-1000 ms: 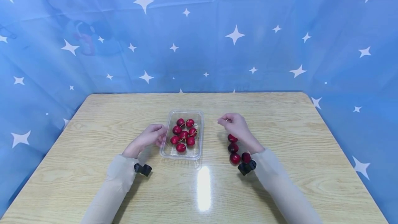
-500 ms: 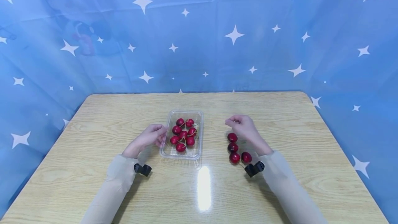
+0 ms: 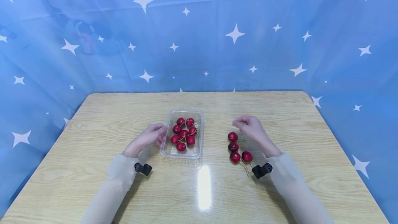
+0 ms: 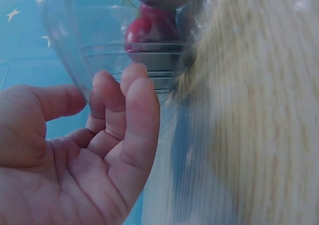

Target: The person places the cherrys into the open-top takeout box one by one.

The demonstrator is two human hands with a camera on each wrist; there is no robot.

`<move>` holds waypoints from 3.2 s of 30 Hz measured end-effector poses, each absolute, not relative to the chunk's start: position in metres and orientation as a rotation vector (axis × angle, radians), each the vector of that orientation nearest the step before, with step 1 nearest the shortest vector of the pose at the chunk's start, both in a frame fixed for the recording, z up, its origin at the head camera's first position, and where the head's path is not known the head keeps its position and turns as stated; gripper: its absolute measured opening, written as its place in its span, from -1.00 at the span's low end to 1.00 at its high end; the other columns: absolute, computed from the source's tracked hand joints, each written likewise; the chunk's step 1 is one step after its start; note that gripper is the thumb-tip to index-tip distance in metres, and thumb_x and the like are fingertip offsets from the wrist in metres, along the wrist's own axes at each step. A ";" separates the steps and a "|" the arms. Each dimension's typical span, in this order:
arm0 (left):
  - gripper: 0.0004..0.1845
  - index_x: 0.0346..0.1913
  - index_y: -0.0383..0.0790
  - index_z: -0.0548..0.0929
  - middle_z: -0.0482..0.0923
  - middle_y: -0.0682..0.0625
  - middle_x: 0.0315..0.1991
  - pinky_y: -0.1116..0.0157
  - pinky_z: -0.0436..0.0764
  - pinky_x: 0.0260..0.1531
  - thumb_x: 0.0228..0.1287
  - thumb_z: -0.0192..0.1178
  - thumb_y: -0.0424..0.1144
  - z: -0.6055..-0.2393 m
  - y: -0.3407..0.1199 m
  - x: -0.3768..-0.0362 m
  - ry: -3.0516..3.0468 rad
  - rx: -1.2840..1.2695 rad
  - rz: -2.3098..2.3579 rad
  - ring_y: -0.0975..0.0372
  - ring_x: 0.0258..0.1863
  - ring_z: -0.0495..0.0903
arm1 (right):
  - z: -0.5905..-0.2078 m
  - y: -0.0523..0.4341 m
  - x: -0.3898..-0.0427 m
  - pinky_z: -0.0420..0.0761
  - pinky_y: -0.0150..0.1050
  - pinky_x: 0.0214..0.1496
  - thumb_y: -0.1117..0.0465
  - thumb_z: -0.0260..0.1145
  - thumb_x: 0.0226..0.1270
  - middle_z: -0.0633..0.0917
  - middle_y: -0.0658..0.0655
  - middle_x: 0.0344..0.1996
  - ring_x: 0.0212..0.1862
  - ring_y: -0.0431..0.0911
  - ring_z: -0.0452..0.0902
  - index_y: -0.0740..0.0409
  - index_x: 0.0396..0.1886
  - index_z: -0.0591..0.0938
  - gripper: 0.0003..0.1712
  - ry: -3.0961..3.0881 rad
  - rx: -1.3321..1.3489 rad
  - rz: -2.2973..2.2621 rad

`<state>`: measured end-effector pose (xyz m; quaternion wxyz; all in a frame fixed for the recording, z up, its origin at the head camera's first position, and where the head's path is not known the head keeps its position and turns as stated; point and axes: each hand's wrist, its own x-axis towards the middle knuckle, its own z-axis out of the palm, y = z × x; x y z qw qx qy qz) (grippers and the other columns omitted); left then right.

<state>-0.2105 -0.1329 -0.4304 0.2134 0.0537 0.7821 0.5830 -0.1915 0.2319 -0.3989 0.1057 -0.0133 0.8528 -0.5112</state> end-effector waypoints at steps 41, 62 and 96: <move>-0.68 -0.48 -0.30 0.42 0.43 -0.01 -0.61 0.40 0.56 -0.64 0.47 -0.10 -0.25 -0.430 -0.132 -0.209 2.173 0.149 1.616 0.26 -0.68 0.46 | -0.433 0.262 -0.187 0.39 -0.28 -0.44 0.18 0.32 0.22 0.59 0.04 -0.52 -0.46 -0.13 0.36 0.29 -0.42 0.63 -0.79 2.712 -0.029 -1.037; -0.68 -0.48 -0.30 0.43 0.43 -0.02 -0.60 0.39 0.57 -0.64 0.47 -0.10 -0.23 -0.429 -0.132 -0.208 2.163 0.137 1.624 0.26 -0.67 0.46 | -0.427 0.261 -0.185 0.39 -0.28 -0.44 0.21 0.27 0.19 0.61 0.03 -0.55 -0.46 -0.14 0.40 0.27 -0.48 0.64 -0.81 2.722 -0.074 -0.972; -0.67 -0.49 -0.28 0.41 0.43 -0.01 -0.61 0.39 0.56 -0.64 0.47 -0.10 -0.23 -0.429 -0.132 -0.209 2.159 0.125 1.606 0.26 -0.68 0.45 | -0.411 0.251 -0.182 0.22 -0.37 -0.62 0.27 -0.02 0.48 0.31 -0.03 -0.78 -0.71 -0.23 0.16 0.35 -0.55 0.38 -0.64 2.550 -0.150 -1.281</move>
